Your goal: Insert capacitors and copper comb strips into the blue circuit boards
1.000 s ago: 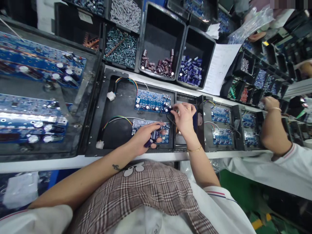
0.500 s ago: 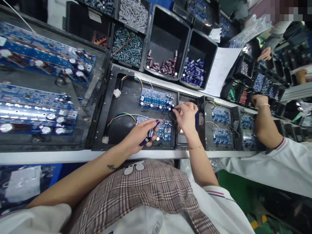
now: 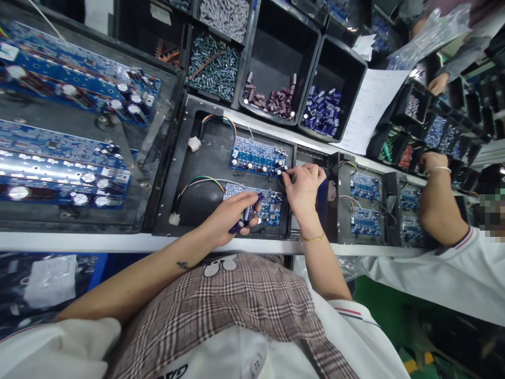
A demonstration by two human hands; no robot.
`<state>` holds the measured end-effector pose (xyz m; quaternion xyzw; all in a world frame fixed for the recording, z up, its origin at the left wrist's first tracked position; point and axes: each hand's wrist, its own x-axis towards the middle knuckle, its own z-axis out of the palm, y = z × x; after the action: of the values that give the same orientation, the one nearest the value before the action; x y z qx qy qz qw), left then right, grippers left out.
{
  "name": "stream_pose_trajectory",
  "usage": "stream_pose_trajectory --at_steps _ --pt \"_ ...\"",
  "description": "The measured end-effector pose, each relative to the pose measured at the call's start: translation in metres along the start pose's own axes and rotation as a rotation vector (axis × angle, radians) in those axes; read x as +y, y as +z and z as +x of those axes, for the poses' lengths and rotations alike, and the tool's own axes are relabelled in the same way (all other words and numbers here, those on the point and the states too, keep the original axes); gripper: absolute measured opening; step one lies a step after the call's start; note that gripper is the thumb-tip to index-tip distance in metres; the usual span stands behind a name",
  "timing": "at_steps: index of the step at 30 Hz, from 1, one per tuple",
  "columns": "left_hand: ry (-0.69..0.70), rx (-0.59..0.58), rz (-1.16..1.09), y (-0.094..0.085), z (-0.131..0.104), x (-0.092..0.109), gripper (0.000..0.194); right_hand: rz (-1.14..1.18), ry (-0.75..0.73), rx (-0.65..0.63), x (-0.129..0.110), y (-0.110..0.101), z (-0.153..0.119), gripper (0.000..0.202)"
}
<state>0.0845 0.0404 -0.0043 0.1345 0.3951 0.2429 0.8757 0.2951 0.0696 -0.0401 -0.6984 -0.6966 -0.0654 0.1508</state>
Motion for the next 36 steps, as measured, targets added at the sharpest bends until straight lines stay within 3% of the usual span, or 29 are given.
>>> stream_pose_trajectory --at_steps 2,5,8,10,13,16,23,28,33,36 --pt "0.004 -0.01 -0.011 0.0 -0.002 0.0 0.007 0.0 -0.011 -0.018 -0.005 -0.007 -0.001 0.019" --pt "0.005 -0.024 -0.001 0.002 -0.006 0.0 0.013 0.158 -0.023 -0.071 -0.017 -0.038 -0.009 0.015" --pt "-0.078 -0.092 -0.031 0.005 -0.012 -0.006 0.017 0.515 -0.129 -0.316 -0.03 -0.075 -0.029 0.025" --pt "-0.204 -0.118 -0.093 0.009 -0.016 -0.013 0.015 0.604 -0.157 -0.439 -0.033 -0.086 -0.045 0.024" --pt "-0.403 -0.078 -0.17 0.013 -0.019 -0.027 0.019 0.486 -0.092 -0.41 -0.023 -0.075 -0.064 0.021" --pt "-0.498 -0.077 -0.164 0.015 -0.022 -0.037 0.021 0.404 -0.095 -0.377 -0.011 -0.054 -0.072 0.022" --pt "-0.36 -0.111 -0.063 0.013 -0.029 -0.042 0.016 0.369 -0.226 -0.34 -0.005 -0.043 -0.078 0.031" --pt "-0.43 -0.122 -0.114 0.005 -0.023 -0.048 0.026 0.321 -0.44 -0.417 -0.004 -0.052 -0.076 0.035" --pt "-0.435 -0.08 -0.092 0.007 -0.018 -0.05 0.037 0.502 -0.221 -0.456 -0.024 -0.084 -0.084 0.032" --pt "-0.431 -0.079 -0.083 0.011 -0.02 -0.048 0.032 0.468 -0.162 -0.476 -0.025 -0.085 -0.093 0.024"
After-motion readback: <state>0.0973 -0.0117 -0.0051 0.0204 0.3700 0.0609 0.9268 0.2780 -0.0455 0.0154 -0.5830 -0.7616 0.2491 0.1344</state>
